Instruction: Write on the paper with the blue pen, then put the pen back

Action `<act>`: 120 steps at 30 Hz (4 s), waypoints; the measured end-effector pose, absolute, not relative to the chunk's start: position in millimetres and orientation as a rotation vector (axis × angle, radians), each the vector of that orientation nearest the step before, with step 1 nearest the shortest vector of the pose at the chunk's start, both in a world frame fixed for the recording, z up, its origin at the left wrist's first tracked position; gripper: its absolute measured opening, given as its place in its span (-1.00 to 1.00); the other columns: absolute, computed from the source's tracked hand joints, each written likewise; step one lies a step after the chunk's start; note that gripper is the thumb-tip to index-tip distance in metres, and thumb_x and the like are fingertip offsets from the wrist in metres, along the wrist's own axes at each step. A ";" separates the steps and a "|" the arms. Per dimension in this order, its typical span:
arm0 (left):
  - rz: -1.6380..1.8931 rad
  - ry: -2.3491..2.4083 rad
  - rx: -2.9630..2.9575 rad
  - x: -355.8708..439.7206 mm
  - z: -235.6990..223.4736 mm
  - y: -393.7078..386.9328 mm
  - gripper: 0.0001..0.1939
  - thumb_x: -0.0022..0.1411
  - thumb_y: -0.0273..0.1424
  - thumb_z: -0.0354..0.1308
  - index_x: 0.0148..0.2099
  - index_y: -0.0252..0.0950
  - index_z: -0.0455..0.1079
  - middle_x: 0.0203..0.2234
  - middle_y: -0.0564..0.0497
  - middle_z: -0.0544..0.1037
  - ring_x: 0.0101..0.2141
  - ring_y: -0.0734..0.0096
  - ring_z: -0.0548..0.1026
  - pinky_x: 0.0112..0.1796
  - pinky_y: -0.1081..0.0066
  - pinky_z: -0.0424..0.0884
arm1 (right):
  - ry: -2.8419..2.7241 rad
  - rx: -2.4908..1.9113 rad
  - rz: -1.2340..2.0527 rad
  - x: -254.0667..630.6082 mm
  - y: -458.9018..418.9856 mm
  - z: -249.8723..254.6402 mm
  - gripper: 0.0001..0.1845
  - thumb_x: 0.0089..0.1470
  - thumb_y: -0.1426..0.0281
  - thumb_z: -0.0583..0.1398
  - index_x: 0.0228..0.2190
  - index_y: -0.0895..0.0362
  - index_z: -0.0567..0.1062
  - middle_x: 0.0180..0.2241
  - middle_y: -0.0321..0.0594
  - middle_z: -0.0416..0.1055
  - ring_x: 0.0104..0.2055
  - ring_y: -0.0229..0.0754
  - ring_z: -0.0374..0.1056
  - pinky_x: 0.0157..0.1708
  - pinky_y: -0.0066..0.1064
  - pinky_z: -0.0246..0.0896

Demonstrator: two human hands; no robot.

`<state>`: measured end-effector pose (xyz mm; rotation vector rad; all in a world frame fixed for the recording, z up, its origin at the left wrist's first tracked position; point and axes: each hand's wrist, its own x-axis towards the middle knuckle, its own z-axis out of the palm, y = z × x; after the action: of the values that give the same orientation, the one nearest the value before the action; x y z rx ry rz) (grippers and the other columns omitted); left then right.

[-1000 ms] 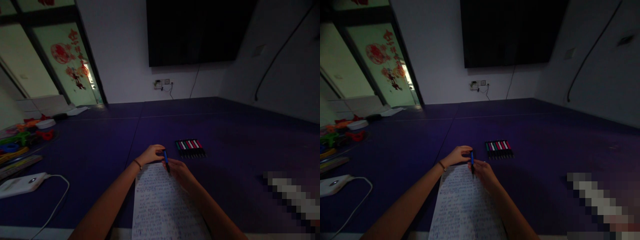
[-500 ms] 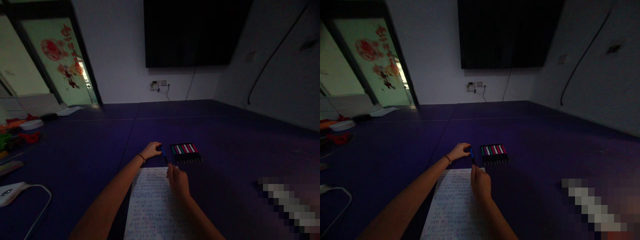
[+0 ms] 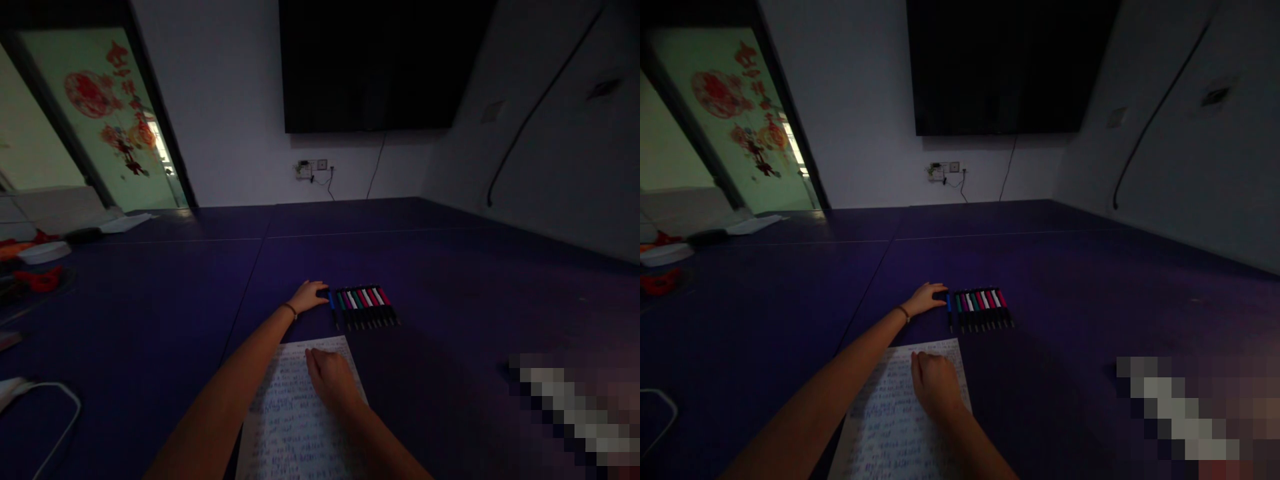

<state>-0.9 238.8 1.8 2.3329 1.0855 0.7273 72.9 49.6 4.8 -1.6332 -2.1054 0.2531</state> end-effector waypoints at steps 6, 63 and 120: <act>0.682 1.049 2.357 6.0 3.5 236.0 -0.62 -0.03 -0.37 0.24 -0.09 -0.14 0.40 -0.03 -0.06 0.43 0.04 0.22 0.29 0.10 0.07 -0.16 | -2.079 -1.643 0.289 72.6 49.9 4.5 -0.57 0.19 0.39 -0.11 -0.52 0.17 0.45 -0.52 -0.12 0.48 -0.50 -0.21 0.38 -0.51 -0.46 0.00; 0.542 1.134 2.398 7.5 0.0 232.3 -0.53 0.08 -0.28 0.17 0.06 -0.17 0.26 0.10 -0.08 0.28 0.13 0.30 0.15 0.12 0.05 -0.25 | -2.151 -1.742 0.263 73.2 49.2 10.9 -0.63 0.18 0.44 -0.08 -0.47 0.19 0.46 -0.49 -0.17 0.49 -0.47 -0.26 0.39 -0.49 -0.51 0.03; 0.862 0.932 2.432 0.3 -0.9 163.8 -0.86 0.15 -0.45 0.08 -0.25 -0.27 0.45 -0.39 0.03 0.50 -0.33 0.45 0.44 -0.28 0.47 0.34 | -1.506 -2.241 0.258 113.6 62.5 26.7 -0.68 0.10 0.40 -0.02 -0.34 0.13 0.52 -0.47 -0.07 0.49 -0.39 -0.14 0.42 -0.47 -0.46 0.10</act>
<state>0.3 163.8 -0.9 2.4318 0.9323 0.8624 113.6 62.5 26.7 -2.2408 -1.5056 0.2575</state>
